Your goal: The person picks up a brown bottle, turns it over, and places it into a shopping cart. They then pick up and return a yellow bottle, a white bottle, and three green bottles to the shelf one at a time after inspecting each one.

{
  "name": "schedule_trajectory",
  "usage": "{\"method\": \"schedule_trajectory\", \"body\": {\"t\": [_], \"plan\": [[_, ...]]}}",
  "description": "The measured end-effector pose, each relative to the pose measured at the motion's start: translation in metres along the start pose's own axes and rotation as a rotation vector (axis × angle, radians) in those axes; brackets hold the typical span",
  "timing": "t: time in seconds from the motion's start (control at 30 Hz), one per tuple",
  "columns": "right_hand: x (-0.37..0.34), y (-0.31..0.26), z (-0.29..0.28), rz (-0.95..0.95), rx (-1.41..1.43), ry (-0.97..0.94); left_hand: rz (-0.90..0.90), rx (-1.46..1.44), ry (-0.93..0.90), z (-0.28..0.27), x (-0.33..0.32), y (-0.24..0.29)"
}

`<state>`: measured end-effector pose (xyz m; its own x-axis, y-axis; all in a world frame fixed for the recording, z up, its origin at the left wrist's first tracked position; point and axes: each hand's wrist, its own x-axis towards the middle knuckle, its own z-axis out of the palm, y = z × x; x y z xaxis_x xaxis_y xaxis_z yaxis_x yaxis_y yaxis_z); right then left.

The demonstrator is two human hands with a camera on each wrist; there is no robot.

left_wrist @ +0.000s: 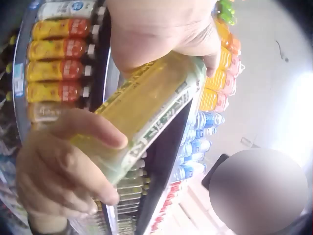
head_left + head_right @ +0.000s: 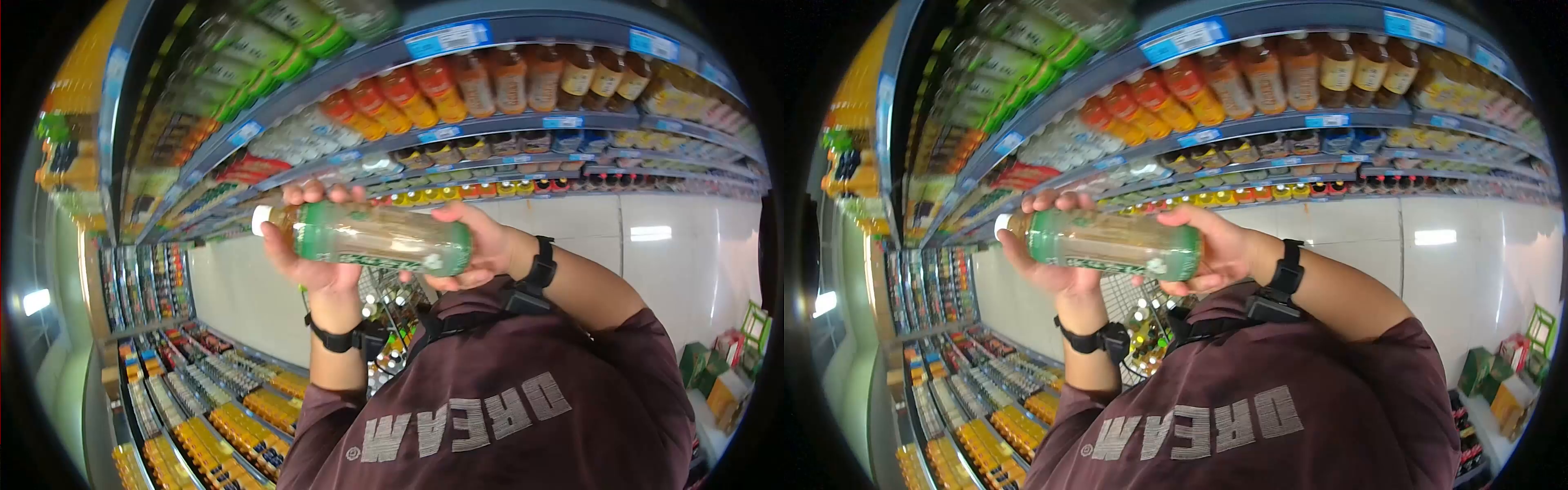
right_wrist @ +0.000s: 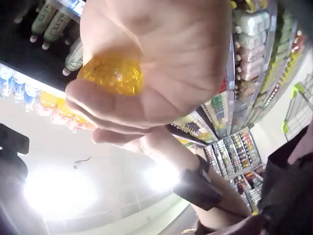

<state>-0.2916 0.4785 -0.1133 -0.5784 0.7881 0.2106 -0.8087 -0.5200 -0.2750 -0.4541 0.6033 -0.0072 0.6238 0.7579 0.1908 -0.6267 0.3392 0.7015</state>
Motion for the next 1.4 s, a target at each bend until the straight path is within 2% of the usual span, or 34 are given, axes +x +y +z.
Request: {"method": "schedule_trajectory", "body": {"t": [0.03,0.07,0.1,0.17,0.2,0.23,0.3,0.37,0.43,0.47,0.5,0.57,0.6,0.63,0.7,0.73,0.8,0.83,0.9,0.97,1.0,1.03,1.07,1.1,1.17,1.2,1.23,1.3,1.4], "plan": [[0.01,0.0,0.003,0.036,0.136,-0.124,-0.01,-0.126,-0.193,-0.001,-0.001,0.004],[0.012,0.002,0.014,-0.037,0.1,-0.018,0.029,-0.08,-0.177,-0.003,-0.001,0.007],[0.017,0.003,0.018,-0.022,0.099,-0.021,0.043,-0.078,-0.171,-0.003,-0.003,0.017],[0.009,-0.001,0.026,-0.014,-0.189,0.304,0.022,0.191,0.136,0.002,0.001,0.023],[0.01,-0.002,0.045,-0.176,-0.522,0.513,0.062,0.27,0.216,-0.001,0.002,0.021],[0.015,0.001,0.046,-0.157,-0.53,0.493,0.086,0.276,0.229,0.001,0.005,0.019],[0.024,0.008,0.043,-0.119,-0.502,0.386,0.125,0.353,0.411,0.009,0.008,0.012],[0.012,0.004,0.036,-0.093,-0.493,0.33,0.09,0.293,0.38,0.011,0.009,0.013],[0.0,-0.002,0.028,-0.067,-0.479,0.281,-0.04,0.167,0.168,0.013,0.008,0.016],[0.0,-0.001,0.018,0.047,-0.046,0.061,-0.086,0.088,0.117,0.009,0.008,0.018],[0.002,0.003,0.022,0.057,-0.047,0.06,-0.078,0.086,0.122,0.004,0.007,0.018],[0.005,0.01,0.036,0.019,0.031,0.299,-0.079,-0.087,0.037,-0.004,0.006,0.016],[0.004,0.008,0.043,0.015,-0.008,0.316,-0.088,-0.072,0.125,0.003,0.004,0.019],[0.003,0.005,0.052,0.031,-0.011,0.319,-0.077,-0.079,0.133,0.001,0.003,0.02],[0.003,0.0,0.066,0.001,-0.283,0.533,-0.149,-0.061,0.296,-0.005,0.002,0.023],[0.003,0.003,0.064,0.023,-0.288,0.531,-0.151,-0.048,0.318,-0.007,-0.001,0.023],[0.002,0.007,0.056,-0.262,-1.267,0.671,-0.157,0.048,0.318,-0.019,-0.006,0.015],[0.002,0.009,0.055,-0.237,-1.27,0.626,-0.177,0.159,0.313,-0.029,-0.011,0.013],[0.005,0.01,0.043,-0.223,-1.544,0.784,-0.145,0.416,0.197,-0.052,-0.02,0.003],[-0.009,0.014,0.0,-0.243,-1.618,0.909,-0.281,0.607,0.137,-0.059,-0.038,0.003],[-0.011,0.016,-0.006,-0.275,-1.768,0.94,-0.256,0.614,0.187,-0.067,-0.049,0.01],[-0.008,0.017,-0.01,-0.319,-1.923,0.971,-0.452,0.675,0.105,-0.078,-0.059,0.015],[-0.002,0.021,-0.013,-0.304,-1.98,1.006,-0.655,0.718,0.016,-0.089,-0.07,0.018],[0.007,0.024,-0.019,-0.283,-1.994,0.969,-0.638,0.704,0.046,-0.099,-0.083,0.022],[0.016,0.032,-0.026,-0.247,-2.095,0.764,-0.733,0.251,0.158,-0.123,-0.116,0.029],[0.029,0.037,-0.021,-0.145,-2.08,0.738,-0.711,0.174,0.176,-0.144,-0.131,0.027],[0.037,0.041,-0.031,-0.083,-2.096,0.627,-0.705,0.16,0.259,-0.162,-0.145,0.03],[0.063,0.05,-0.021,0.087,-1.992,0.595,-0.623,0.337,0.403,-0.197,-0.162,0.05],[0.068,0.055,-0.05,0.181,-1.997,0.572,-0.598,0.566,0.678,-0.286,-0.19,0.091]]}}
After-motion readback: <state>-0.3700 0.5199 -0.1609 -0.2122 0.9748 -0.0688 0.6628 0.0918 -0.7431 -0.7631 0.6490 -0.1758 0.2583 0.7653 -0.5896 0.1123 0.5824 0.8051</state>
